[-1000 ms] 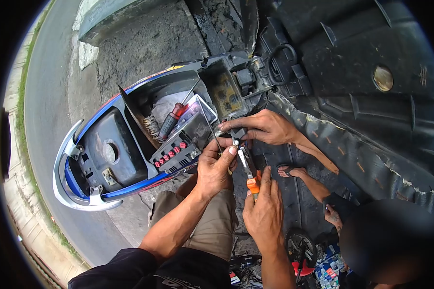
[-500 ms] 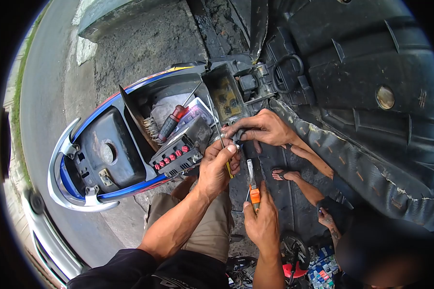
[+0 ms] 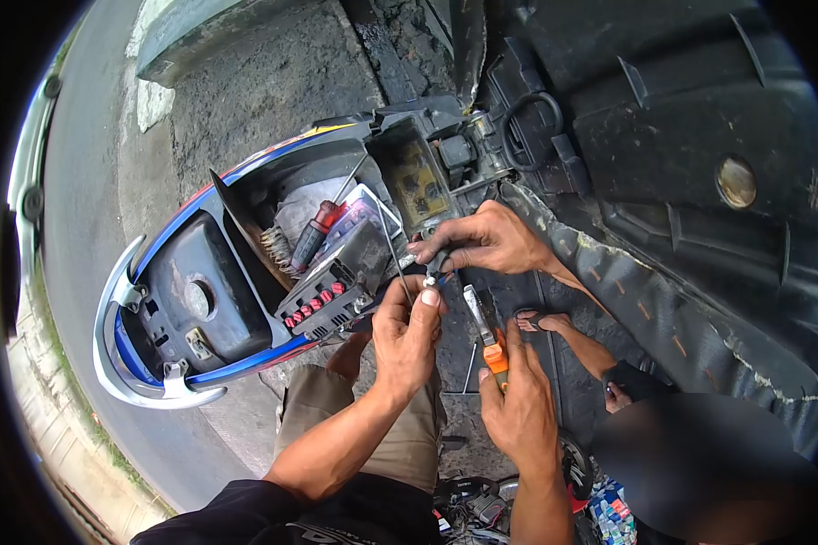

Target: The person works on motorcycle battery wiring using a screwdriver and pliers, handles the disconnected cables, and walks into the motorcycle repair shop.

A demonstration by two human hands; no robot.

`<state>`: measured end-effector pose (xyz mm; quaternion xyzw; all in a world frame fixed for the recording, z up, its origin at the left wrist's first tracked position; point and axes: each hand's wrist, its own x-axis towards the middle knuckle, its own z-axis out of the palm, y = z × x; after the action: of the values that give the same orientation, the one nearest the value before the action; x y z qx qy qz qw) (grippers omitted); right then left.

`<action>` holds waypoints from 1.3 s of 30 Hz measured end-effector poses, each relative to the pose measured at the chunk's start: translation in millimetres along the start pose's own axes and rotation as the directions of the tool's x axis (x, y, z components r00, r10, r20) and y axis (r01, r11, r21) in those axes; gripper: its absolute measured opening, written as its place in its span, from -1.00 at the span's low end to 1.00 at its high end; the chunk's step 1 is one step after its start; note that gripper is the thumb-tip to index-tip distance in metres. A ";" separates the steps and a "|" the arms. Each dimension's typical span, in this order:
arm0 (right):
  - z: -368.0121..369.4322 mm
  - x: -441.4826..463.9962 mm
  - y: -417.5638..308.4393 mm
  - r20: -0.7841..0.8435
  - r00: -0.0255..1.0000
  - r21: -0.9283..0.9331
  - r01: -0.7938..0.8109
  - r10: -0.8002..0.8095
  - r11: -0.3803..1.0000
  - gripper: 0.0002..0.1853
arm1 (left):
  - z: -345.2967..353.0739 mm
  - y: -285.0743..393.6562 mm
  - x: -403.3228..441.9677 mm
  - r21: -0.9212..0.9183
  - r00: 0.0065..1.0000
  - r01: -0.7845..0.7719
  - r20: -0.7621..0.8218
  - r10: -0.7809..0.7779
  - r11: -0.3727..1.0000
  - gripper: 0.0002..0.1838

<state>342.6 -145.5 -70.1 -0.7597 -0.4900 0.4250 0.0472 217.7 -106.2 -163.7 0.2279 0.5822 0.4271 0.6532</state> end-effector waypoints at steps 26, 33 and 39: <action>15.5 62.2 34.2 0.070 0.897 -0.380 0.429 -0.437 0.819 -0.11 | -40.4 -26.2 30.7 -0.427 0.813 0.506 0.525 -0.250 0.750 -0.75; 43.4 15.9 -3.2 0.038 0.999 -0.065 0.040 -0.038 0.997 -0.20 | -41.8 -27.2 36.0 -0.506 0.757 0.584 0.622 -0.199 0.635 -0.74; 67.9 -0.2 -13.7 0.011 0.996 0.242 -0.092 0.092 0.966 -0.23 | -45.0 -22.0 31.8 -0.578 0.768 0.613 0.595 -0.236 0.538 -0.75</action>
<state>286.0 -162.0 -106.3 -0.7702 -0.3986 0.4833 0.1196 179.9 -100.7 -209.0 -0.1224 0.2245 0.3835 0.8874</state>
